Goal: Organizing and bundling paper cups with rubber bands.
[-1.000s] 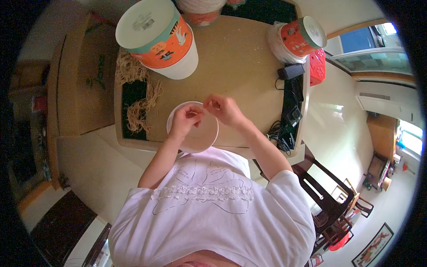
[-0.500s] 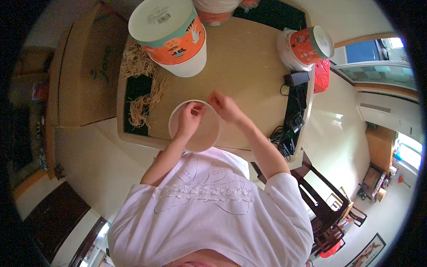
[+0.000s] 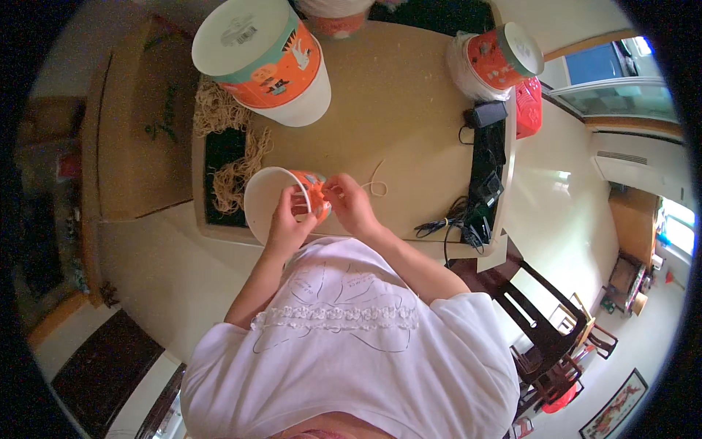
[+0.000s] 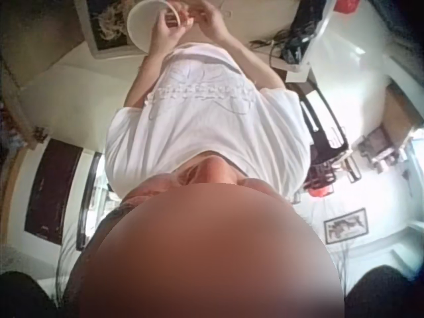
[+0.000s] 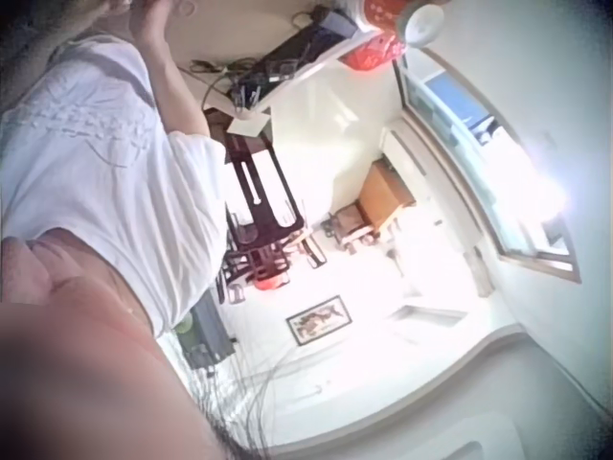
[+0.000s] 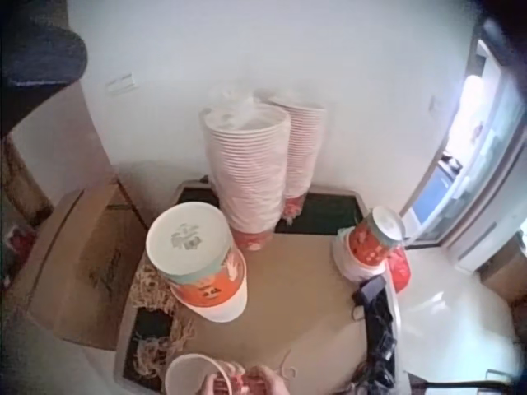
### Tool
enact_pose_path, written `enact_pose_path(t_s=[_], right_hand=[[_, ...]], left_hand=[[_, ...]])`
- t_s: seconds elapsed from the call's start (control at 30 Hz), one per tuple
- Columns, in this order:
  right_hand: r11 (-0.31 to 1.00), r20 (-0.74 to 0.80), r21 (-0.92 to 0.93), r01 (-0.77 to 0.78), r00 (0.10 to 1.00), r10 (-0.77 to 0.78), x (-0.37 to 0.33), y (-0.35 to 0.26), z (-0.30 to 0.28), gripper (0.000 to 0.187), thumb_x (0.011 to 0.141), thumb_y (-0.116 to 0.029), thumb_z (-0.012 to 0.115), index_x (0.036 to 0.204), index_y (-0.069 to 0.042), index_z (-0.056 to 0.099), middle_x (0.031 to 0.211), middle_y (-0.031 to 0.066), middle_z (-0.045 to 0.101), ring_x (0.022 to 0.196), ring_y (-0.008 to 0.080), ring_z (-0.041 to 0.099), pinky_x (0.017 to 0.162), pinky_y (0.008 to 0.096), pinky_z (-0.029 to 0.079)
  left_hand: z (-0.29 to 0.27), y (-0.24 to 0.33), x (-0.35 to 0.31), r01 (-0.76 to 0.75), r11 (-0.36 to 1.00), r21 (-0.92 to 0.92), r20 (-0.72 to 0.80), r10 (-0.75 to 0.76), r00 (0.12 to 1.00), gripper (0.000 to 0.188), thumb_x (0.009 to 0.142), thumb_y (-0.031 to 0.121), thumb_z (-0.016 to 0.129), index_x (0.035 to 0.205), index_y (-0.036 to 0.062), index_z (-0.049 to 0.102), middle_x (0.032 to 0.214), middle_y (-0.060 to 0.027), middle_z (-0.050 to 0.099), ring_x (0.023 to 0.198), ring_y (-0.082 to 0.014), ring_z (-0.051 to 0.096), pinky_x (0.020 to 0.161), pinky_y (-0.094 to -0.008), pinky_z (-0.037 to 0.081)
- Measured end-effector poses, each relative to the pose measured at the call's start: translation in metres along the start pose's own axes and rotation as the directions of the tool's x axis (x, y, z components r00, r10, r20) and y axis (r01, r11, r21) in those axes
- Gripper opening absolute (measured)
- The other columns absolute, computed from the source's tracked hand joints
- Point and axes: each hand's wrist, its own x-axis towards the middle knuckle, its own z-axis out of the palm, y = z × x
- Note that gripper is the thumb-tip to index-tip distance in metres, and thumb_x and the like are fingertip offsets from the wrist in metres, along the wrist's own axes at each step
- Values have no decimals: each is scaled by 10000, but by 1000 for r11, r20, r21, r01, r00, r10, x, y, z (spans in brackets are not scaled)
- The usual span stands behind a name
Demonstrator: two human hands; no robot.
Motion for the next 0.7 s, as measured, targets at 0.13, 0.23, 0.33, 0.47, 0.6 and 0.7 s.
enact_pose_path(t_s=[0.13,0.23,0.33,0.47,0.6,0.7], right_hand=[[998,-6,10,67,998,-67,2,-9,13,110,838,-41,576,937,-6,542,882,122,574,769,238,593,643,318,499],[978,-17,-104,178,983,-181,4,-18,16,109,832,-55,585,922,-9,543,856,144,556,763,292,581,654,347,486],[960,5,-147,240,970,-242,3,-31,14,95,837,-63,577,910,-15,539,859,157,548,764,327,567,657,372,476],[941,8,-207,268,962,-273,3,-38,13,84,844,-60,567,908,-20,529,863,154,549,772,321,570,648,366,480],[877,51,-342,339,938,-343,4,-42,16,96,820,-29,582,897,-22,526,832,132,543,728,307,575,607,353,486],[813,86,-430,392,915,-395,5,-47,17,102,812,-46,593,890,-33,530,821,123,540,700,309,571,584,367,486]], left_hand=[[-9,3,-4,48,996,-78,-48,-52,997,428,786,108,668,1139,17,444,949,-116,629,844,-187,641,747,-309,516],[-10,1,-5,68,993,-94,-59,-74,995,435,786,110,670,1144,17,441,956,-117,625,847,-182,639,743,-303,516],[-13,0,-6,56,989,-138,-55,-64,996,434,787,97,659,1152,17,438,966,-114,619,848,-181,635,736,-299,518],[-19,-1,-6,89,978,-189,-46,-99,994,433,788,77,642,1162,16,432,979,-113,611,855,-179,629,734,-298,519],[-20,-4,-7,105,977,-183,-6,-108,994,447,783,55,631,1176,16,422,991,-116,602,869,-175,623,716,-293,524],[-18,-10,-7,80,976,-201,-1,-82,997,454,780,47,628,1182,16,418,997,-117,599,880,-177,622,710,-291,526]])
